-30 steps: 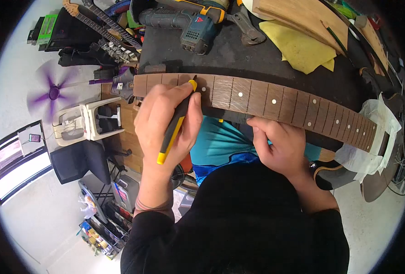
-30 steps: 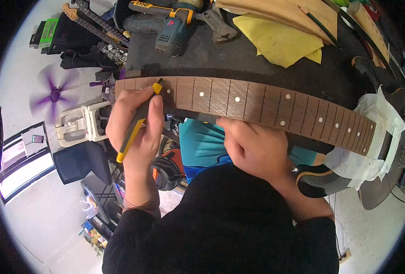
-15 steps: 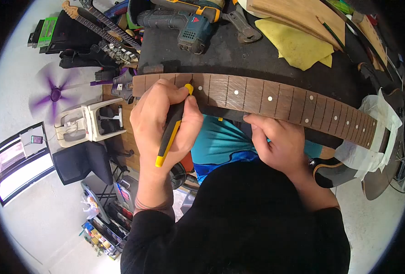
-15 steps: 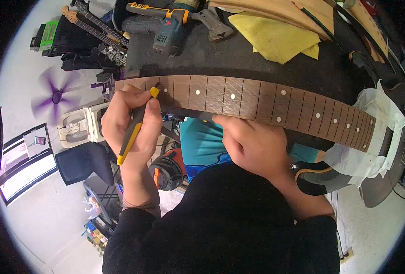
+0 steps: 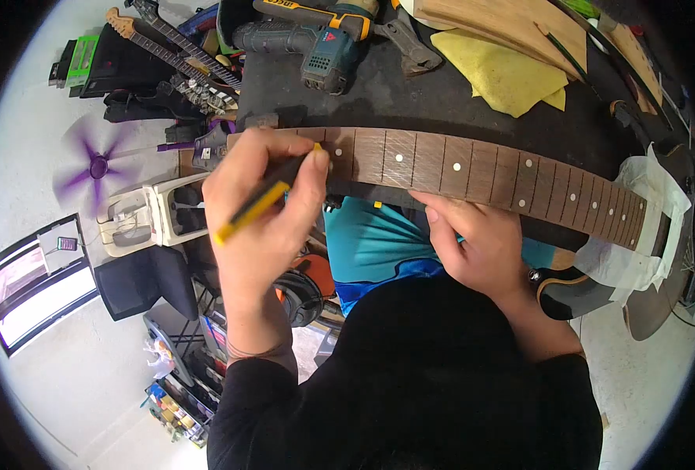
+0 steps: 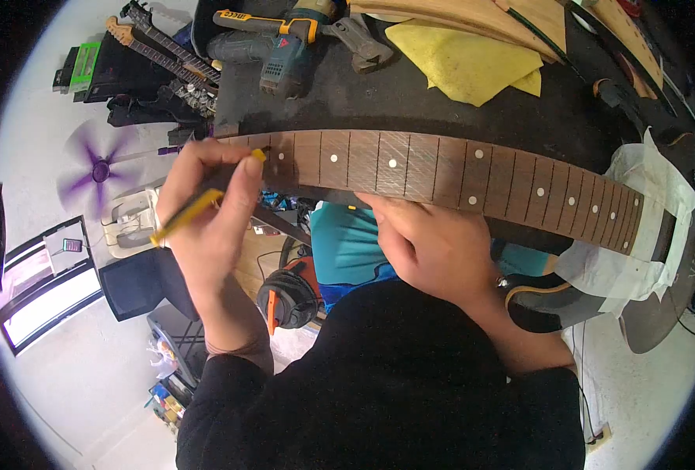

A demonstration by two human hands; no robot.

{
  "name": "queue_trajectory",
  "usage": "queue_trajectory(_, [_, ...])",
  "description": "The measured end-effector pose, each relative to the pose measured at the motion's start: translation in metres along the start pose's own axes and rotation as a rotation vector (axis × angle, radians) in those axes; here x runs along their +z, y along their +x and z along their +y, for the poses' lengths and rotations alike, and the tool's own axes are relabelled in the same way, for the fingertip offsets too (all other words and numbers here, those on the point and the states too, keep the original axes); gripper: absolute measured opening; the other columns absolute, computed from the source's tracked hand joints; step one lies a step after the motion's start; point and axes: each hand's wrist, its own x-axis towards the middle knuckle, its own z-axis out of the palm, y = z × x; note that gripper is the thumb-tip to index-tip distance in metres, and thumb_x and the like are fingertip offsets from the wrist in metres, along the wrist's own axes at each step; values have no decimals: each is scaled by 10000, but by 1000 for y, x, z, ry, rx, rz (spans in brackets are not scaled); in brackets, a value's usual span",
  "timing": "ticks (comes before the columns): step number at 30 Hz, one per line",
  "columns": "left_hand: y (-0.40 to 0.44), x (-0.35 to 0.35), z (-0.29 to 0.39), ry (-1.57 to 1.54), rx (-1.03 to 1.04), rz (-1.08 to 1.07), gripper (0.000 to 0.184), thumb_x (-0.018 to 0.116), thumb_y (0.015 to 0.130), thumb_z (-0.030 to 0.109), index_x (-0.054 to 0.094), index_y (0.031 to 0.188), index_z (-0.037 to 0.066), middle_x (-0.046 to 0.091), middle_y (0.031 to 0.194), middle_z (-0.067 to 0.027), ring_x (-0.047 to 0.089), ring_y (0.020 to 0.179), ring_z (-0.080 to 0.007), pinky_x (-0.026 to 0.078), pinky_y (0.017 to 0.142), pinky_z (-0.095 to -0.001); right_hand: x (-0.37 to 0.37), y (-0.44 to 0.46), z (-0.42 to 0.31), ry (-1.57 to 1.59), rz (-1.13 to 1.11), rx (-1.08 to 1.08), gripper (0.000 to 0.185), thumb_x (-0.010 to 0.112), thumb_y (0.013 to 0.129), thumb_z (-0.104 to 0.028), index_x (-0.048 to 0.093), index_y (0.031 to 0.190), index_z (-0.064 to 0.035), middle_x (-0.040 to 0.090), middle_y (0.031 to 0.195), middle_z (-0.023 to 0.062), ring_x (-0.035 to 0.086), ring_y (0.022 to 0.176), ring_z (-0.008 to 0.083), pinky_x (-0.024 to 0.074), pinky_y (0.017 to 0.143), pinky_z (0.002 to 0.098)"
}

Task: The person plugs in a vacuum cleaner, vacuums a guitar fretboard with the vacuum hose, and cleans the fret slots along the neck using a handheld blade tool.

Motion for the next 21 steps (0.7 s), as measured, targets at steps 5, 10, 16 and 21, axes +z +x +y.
queue_trajectory(5, [28, -12, -6, 71, 234, -190, 235, 875, 951, 101, 758, 1101, -37, 707, 994, -35, 648, 941, -153, 485, 857, -283, 2, 0, 4, 11, 46, -45, 301, 749, 974, -124, 821, 1265, -152, 814, 895, 93, 798, 755, 256, 617, 675, 383])
queue_trajectory(10, [51, -8, -22, -139, 139, -280, 283, 863, 970, 94, 729, 1196, -11, 695, 1113, -19, 643, 995, -129, 505, 920, -277, 1, 3, 3, 49, 58, -63, 262, 756, 975, -85, 822, 1225, -126, 806, 881, 96, 795, 753, 264, 608, 676, 389])
queue_trajectory(16, [58, -8, -27, -354, 0, -371, 307, 791, 1067, 252, 703, 1269, 39, 700, 1025, 11, 630, 838, -47, 504, 722, -206, 5, 3, 4, 64, 110, -97, 224, 752, 985, -82, 822, 1195, -114, 784, 868, 101, 760, 712, 267, 578, 661, 389])
queue_trajectory(21, [65, -2, -33, -408, -51, -312, 291, 713, 1118, 348, 777, 1100, 65, 715, 876, 32, 597, 653, -23, 437, 585, -196, 3, 3, -2, 28, 91, -44, 185, 740, 1001, -80, 833, 1159, -102, 766, 844, 90, 708, 672, 252, 548, 655, 374])
